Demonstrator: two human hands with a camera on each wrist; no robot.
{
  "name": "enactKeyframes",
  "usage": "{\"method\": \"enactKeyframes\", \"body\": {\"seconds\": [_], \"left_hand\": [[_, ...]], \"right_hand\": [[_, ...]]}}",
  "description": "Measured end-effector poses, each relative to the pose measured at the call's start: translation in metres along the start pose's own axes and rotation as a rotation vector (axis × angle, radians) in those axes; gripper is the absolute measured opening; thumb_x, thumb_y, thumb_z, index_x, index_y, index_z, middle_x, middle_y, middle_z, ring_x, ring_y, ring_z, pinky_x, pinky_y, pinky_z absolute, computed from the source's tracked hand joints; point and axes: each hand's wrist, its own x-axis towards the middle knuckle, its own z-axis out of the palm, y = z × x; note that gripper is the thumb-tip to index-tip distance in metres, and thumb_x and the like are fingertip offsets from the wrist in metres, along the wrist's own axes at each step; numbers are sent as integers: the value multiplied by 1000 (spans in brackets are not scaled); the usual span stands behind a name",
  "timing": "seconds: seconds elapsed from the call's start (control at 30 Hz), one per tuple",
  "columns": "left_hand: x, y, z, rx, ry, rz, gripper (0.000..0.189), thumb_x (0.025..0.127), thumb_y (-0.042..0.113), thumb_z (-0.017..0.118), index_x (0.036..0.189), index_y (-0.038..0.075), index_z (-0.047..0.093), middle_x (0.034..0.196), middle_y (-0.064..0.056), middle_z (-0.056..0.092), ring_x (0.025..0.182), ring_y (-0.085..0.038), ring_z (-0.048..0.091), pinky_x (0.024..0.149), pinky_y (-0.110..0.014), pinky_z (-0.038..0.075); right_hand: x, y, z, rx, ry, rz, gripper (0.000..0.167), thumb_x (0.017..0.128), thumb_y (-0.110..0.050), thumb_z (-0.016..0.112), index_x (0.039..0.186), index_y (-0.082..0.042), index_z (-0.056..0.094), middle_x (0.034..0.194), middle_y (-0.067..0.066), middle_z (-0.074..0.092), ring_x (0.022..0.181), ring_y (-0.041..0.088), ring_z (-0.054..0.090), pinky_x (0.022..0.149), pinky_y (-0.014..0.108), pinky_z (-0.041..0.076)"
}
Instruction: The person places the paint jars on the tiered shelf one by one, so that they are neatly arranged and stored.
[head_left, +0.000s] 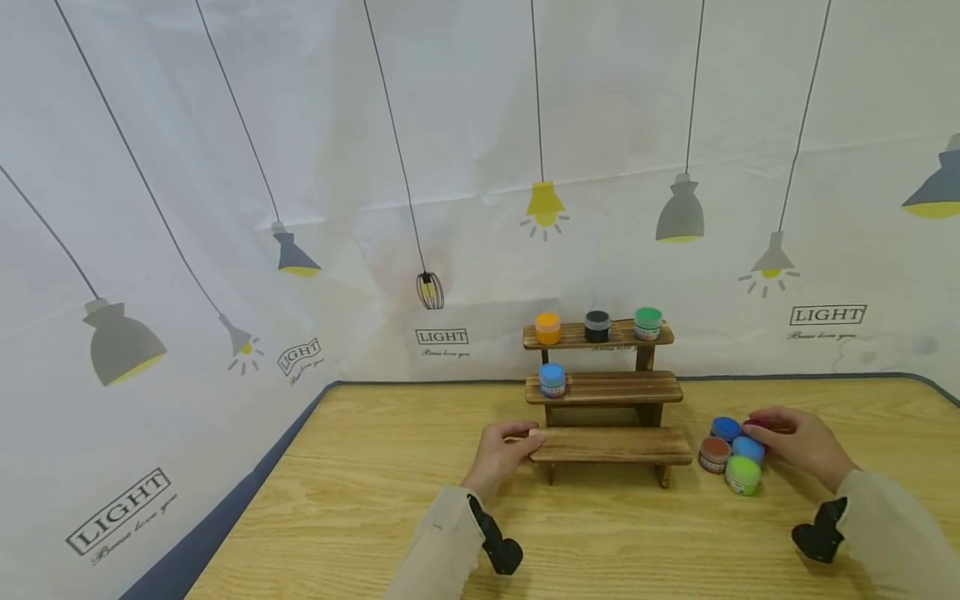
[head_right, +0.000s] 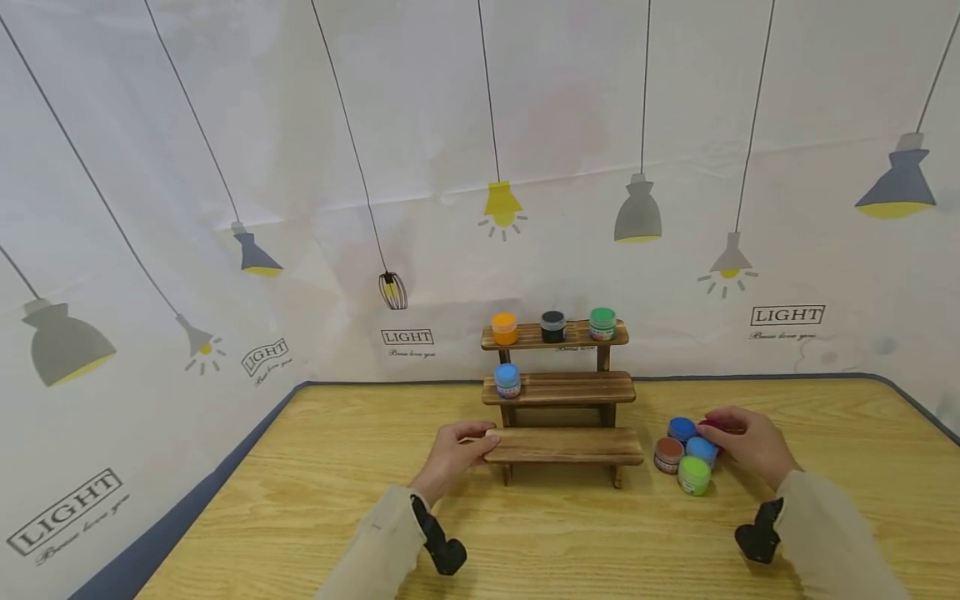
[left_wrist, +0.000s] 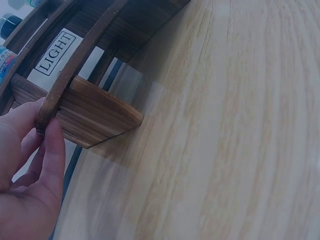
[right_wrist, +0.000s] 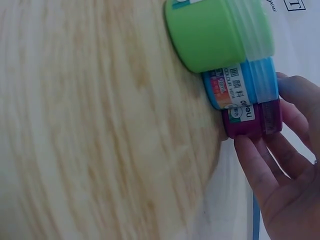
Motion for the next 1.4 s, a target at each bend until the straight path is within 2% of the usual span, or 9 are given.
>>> {"method": "enactKeyframes", "body": {"seconds": [0.07,0.23,0.4,0.63,0.7,0.8,0.97,1.17,1.4], "left_hand": [[1,0,0,1,-1,-1,27,84,7,61,107,-6,60,97,-13,56,71,-12,55,73,-41,50],[1,-1,0,2,-2,-8,28,84,8,61,108,-6,60,98,-12,56,71,-12,55,72,-38,51],[1,-2,-1,-2,-3,-7,28,84,9,61,108,-6,60,97,-12,56,71,-13,56,70,-35,51],[0,-3,0,-6,-6,1,28,84,8,60,108,-6,60,97,-12,57,72,-14,56,69,-35,52],[0,-2,0,-5,-8,0,28,84,8,60,109,-6,60,97,-12,57,73,-14,56,69,-35,51],[0,-2,0,-10,-10,-6,29,85,8,60,110,-6,59,98,-13,57,74,-14,57,70,-35,51],[0,-1,0,-4,-10,-5,29,85,8,60,110,-6,59,98,-13,57,74,-14,57,70,-35,51],[-1,-1,0,-7,-13,-8,29,85,9,59,110,-6,59,97,-13,58,74,-14,57,73,-39,50],[-1,-1,0,-9,-11,-4,30,85,9,59,110,-7,59,97,-12,58,73,-14,57,73,-39,50]], "right_hand": [[0,1,-1,-15,2,-4,54,88,-33,55,114,14,50,107,30,55,90,32,56,66,29,51],[-2,6,-6,-24,8,0,54,88,-33,55,114,14,50,104,27,57,79,2,53,62,22,49],[-7,11,-13,-42,8,14,55,88,-34,55,115,13,50,105,28,56,81,10,55,64,30,49],[-17,13,-20,-34,-42,28,54,88,-35,53,115,13,50,107,28,55,75,-12,43,62,24,48],[-19,11,-21,-33,-54,24,54,89,-34,53,115,13,50,106,28,55,76,-7,47,62,25,49],[-22,9,-21,-49,-70,27,53,89,-34,53,114,13,50,105,27,55,84,12,56,64,31,50],[-24,9,-20,-48,-99,29,57,91,-34,49,119,15,43,109,32,52,95,39,53,64,33,51],[-26,13,-20,-33,-140,-2,63,89,-30,54,124,17,33,113,37,44,98,45,49,66,36,51],[-26,16,-19,-60,-142,20,63,86,-30,58,121,18,36,109,35,48,96,44,51,69,39,50]]}}
